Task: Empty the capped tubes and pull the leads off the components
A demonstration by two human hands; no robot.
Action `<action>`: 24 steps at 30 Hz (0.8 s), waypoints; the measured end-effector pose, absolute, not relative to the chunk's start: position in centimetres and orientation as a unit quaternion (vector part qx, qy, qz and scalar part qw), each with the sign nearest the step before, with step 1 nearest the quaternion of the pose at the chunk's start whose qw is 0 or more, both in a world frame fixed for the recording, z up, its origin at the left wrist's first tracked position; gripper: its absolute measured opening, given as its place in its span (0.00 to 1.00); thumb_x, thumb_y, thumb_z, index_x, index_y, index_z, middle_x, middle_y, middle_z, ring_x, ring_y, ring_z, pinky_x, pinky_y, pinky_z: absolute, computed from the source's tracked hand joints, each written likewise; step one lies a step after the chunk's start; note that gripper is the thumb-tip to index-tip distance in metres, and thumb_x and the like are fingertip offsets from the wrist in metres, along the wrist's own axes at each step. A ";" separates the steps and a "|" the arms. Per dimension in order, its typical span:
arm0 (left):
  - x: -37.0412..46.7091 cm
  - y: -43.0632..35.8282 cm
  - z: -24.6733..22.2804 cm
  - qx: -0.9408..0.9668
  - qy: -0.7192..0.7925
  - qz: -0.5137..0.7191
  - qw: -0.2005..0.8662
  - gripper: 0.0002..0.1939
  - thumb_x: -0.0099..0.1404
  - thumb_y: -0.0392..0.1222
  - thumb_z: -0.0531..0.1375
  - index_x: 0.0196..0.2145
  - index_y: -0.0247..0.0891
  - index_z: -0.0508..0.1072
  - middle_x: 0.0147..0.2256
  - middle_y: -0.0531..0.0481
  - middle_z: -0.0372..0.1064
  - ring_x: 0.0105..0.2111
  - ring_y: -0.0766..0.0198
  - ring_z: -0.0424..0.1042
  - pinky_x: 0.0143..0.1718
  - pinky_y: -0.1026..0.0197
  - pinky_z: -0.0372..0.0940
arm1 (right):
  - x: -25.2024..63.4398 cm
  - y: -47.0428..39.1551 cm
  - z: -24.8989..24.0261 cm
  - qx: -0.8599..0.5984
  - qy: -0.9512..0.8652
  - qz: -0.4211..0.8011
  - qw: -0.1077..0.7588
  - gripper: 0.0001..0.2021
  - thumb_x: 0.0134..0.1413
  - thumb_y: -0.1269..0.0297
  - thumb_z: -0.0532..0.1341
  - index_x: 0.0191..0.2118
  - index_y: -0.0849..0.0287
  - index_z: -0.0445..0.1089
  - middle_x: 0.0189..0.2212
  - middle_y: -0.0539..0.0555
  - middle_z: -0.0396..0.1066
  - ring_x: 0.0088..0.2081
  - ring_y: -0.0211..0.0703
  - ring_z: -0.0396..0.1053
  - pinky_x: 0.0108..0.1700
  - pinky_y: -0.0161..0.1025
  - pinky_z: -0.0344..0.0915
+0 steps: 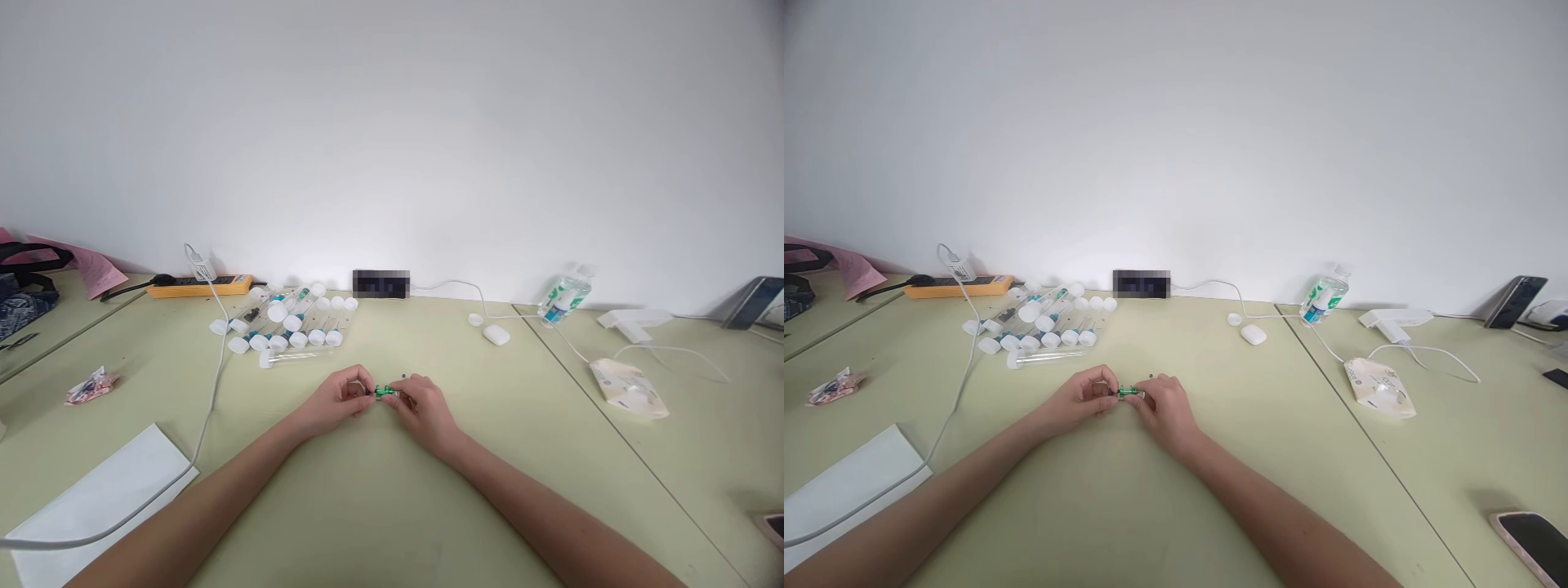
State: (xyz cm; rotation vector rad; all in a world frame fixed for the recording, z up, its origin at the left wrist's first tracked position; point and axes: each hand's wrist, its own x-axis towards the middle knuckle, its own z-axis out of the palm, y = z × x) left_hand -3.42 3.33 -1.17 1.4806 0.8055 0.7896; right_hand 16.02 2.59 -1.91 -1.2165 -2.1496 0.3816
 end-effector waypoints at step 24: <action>-3.5 3.6 -1.0 0.617 0.376 0.344 0.600 0.14 0.61 0.51 0.52 0.30 0.35 0.64 0.23 0.54 0.63 0.20 0.71 0.63 0.22 0.66 0.59 | 16.0 2.5 -1.9 -0.461 -0.819 0.164 0.300 0.13 0.57 0.56 0.53 0.36 0.56 0.70 0.20 0.50 0.64 0.27 0.38 0.60 0.35 0.37 0.57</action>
